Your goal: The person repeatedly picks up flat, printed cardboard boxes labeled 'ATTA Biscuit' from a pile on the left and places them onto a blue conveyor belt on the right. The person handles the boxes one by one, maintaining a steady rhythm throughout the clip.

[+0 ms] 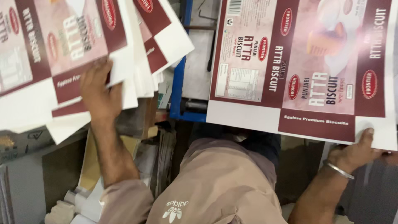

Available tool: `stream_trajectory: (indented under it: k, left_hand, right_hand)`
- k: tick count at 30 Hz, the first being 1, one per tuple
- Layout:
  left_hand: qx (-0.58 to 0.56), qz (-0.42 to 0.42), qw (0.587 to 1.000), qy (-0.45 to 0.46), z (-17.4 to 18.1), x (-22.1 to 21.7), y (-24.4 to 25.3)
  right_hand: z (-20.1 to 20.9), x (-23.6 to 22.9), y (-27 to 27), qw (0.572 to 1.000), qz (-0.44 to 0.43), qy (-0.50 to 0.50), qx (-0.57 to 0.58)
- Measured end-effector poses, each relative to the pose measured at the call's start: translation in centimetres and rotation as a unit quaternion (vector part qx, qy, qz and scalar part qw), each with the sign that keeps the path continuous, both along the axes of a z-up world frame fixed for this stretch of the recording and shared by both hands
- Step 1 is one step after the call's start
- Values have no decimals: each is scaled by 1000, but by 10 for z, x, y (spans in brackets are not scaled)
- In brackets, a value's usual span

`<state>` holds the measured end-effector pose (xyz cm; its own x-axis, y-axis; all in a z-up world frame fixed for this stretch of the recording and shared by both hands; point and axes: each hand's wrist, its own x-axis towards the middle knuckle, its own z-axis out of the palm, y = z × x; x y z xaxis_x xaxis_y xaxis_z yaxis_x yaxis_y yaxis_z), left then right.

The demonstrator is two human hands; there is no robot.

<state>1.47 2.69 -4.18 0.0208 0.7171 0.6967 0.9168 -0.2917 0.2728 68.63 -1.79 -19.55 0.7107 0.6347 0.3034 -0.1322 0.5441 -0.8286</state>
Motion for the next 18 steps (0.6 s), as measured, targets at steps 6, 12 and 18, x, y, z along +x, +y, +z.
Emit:
stream_trajectory:
  k: [6, 12, 18]
  left_hand:
    - [-14, 1, 1000, -23, -12, -8, -42]
    - [-29, 44, 999, -3, -29, -3, -68]
    - [-38, 62, 997, 12, -44, -7, -83]
  right_hand:
    - [-7, -27, -18, 992, 9, 62, -107]
    - [4, -26, -53, 939, 72, 127, -310]
    - [24, -24, -87, 808, 158, 7, -568]
